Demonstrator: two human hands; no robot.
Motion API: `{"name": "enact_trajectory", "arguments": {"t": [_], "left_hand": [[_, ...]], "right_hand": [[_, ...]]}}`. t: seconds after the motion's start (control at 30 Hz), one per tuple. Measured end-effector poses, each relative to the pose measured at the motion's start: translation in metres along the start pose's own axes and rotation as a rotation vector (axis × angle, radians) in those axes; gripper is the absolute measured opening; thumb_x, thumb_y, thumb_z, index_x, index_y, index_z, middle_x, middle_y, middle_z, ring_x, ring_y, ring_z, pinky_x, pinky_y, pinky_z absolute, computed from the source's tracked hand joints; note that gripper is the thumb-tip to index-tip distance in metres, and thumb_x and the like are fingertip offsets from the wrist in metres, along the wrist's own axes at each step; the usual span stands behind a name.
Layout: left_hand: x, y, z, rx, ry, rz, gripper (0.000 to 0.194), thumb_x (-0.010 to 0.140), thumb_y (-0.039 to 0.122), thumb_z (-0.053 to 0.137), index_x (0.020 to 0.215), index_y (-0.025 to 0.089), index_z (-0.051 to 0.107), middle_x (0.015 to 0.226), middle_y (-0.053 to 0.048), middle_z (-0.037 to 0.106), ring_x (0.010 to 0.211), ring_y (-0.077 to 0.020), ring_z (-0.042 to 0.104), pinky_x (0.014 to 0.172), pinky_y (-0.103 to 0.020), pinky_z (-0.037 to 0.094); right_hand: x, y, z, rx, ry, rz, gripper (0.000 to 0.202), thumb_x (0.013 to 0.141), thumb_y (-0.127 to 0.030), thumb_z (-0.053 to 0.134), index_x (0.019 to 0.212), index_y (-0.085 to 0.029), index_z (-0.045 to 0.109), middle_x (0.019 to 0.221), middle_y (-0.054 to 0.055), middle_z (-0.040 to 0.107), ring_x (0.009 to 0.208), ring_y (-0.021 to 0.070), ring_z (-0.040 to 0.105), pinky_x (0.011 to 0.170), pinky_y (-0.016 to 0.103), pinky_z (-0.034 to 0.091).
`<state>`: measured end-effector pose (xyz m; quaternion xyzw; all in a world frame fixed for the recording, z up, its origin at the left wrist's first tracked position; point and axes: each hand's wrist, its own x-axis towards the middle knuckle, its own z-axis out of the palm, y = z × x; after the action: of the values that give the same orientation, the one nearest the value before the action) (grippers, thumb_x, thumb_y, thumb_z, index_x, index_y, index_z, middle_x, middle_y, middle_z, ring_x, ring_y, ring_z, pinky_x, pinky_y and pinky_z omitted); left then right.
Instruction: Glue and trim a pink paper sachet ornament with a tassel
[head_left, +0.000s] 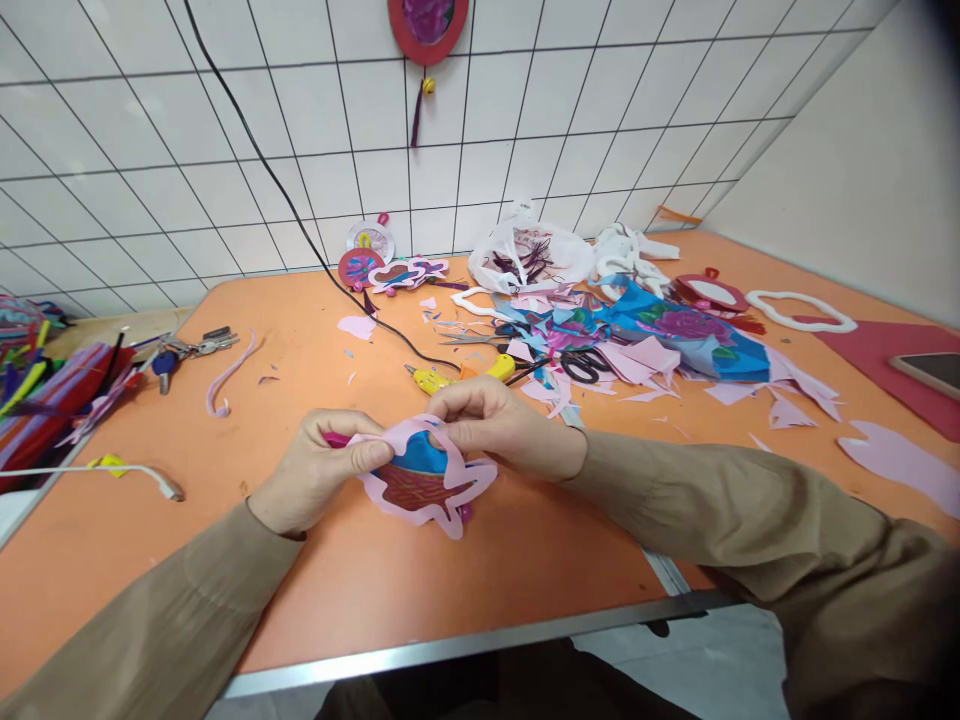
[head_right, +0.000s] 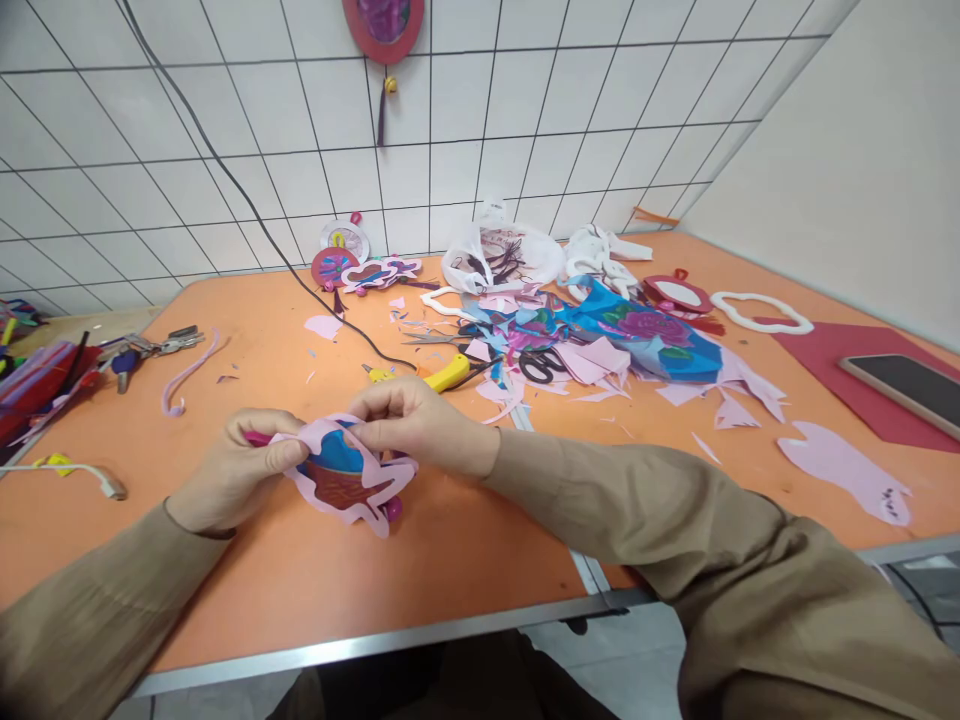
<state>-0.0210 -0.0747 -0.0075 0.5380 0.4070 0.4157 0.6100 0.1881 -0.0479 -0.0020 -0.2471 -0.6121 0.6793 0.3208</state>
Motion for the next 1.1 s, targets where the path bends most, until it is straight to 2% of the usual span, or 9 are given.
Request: {"name": "enact_trajectory", "arguments": {"t": [0.13, 0.27, 0.37, 0.53, 0.63, 0.73, 0.83, 0.97, 1.1], "left_hand": [[0.002, -0.002, -0.002, -0.039, -0.015, -0.013, 0.023, 0.063, 0.036, 0.085, 0.059, 0.016, 0.074, 0.055, -0.002, 0.069, 0.050, -0.0111, 0.058, 0.050, -0.020, 0.045], [0.006, 0.000, -0.009, -0.052, -0.039, -0.004, 0.026, 0.064, 0.041, 0.083, 0.075, 0.019, 0.078, 0.070, -0.005, 0.075, 0.061, -0.0150, 0.066, 0.059, -0.022, 0.052], [0.007, 0.004, -0.013, 0.054, -0.063, 0.056, 0.030, 0.067, 0.045, 0.080, 0.081, 0.019, 0.079, 0.078, -0.007, 0.077, 0.069, -0.0167, 0.068, 0.064, -0.022, 0.053], [0.002, 0.016, -0.010, 0.250, -0.127, 0.123, 0.028, 0.071, 0.045, 0.077, 0.074, 0.017, 0.078, 0.067, -0.005, 0.073, 0.062, -0.0147, 0.064, 0.058, -0.020, 0.051], [-0.004, 0.023, -0.006, 0.326, -0.171, 0.175, 0.022, 0.072, 0.039, 0.076, 0.077, 0.018, 0.078, 0.070, -0.004, 0.074, 0.064, -0.0137, 0.064, 0.059, -0.019, 0.049], [-0.008, 0.028, 0.000, 0.386, -0.090, 0.119, 0.013, 0.072, 0.029, 0.076, 0.069, 0.016, 0.076, 0.061, -0.002, 0.070, 0.056, -0.0101, 0.059, 0.053, -0.016, 0.045], [-0.010, 0.027, 0.004, 0.308, -0.060, 0.040, 0.017, 0.074, 0.030, 0.075, 0.067, 0.015, 0.076, 0.061, -0.002, 0.071, 0.054, -0.0097, 0.058, 0.051, -0.017, 0.045], [-0.008, 0.020, 0.002, 0.119, -0.006, 0.016, 0.017, 0.071, 0.033, 0.080, 0.065, 0.017, 0.076, 0.060, 0.000, 0.070, 0.053, -0.0073, 0.057, 0.051, -0.015, 0.046], [-0.004, 0.014, -0.001, -0.040, -0.056, -0.052, 0.022, 0.067, 0.035, 0.082, 0.062, 0.016, 0.074, 0.056, 0.001, 0.068, 0.050, -0.0058, 0.055, 0.049, -0.014, 0.045]], "right_hand": [[0.001, 0.000, 0.001, 0.013, 0.004, 0.019, 0.040, 0.066, -0.048, 0.075, 0.071, -0.011, 0.060, 0.061, -0.003, 0.054, 0.051, 0.0048, 0.044, 0.045, 0.018, 0.033], [-0.001, -0.007, 0.002, -0.139, 0.073, -0.039, 0.036, 0.069, -0.044, 0.074, 0.065, -0.012, 0.058, 0.059, -0.003, 0.052, 0.054, 0.0059, 0.045, 0.046, 0.018, 0.034], [-0.003, -0.010, 0.004, -0.228, 0.092, -0.036, 0.035, 0.070, -0.043, 0.072, 0.064, -0.012, 0.057, 0.059, -0.002, 0.052, 0.052, 0.0059, 0.045, 0.044, 0.017, 0.033], [-0.006, -0.006, 0.007, -0.244, 0.023, 0.094, 0.037, 0.074, -0.049, 0.067, 0.071, -0.014, 0.055, 0.055, -0.001, 0.055, 0.045, 0.0079, 0.048, 0.041, 0.019, 0.037], [-0.006, -0.007, 0.008, -0.276, 0.064, 0.071, 0.038, 0.072, -0.049, 0.069, 0.068, -0.014, 0.055, 0.056, -0.001, 0.054, 0.048, 0.0078, 0.049, 0.043, 0.019, 0.037], [-0.006, -0.013, 0.010, -0.298, 0.101, 0.016, 0.039, 0.069, -0.048, 0.072, 0.065, -0.012, 0.056, 0.058, -0.002, 0.051, 0.053, 0.0073, 0.047, 0.045, 0.019, 0.035], [-0.007, -0.019, 0.010, -0.279, 0.079, -0.020, 0.036, 0.070, -0.044, 0.071, 0.067, -0.012, 0.056, 0.059, -0.002, 0.049, 0.055, 0.0068, 0.044, 0.047, 0.019, 0.034], [-0.007, -0.021, 0.006, -0.285, -0.011, -0.019, 0.029, 0.073, -0.038, 0.066, 0.067, -0.013, 0.055, 0.063, -0.002, 0.048, 0.060, 0.0090, 0.047, 0.053, 0.021, 0.038], [-0.006, -0.019, 0.002, -0.249, -0.049, 0.008, 0.024, 0.073, -0.035, 0.063, 0.068, -0.012, 0.057, 0.062, -0.002, 0.047, 0.059, 0.0084, 0.045, 0.052, 0.021, 0.036]]}}
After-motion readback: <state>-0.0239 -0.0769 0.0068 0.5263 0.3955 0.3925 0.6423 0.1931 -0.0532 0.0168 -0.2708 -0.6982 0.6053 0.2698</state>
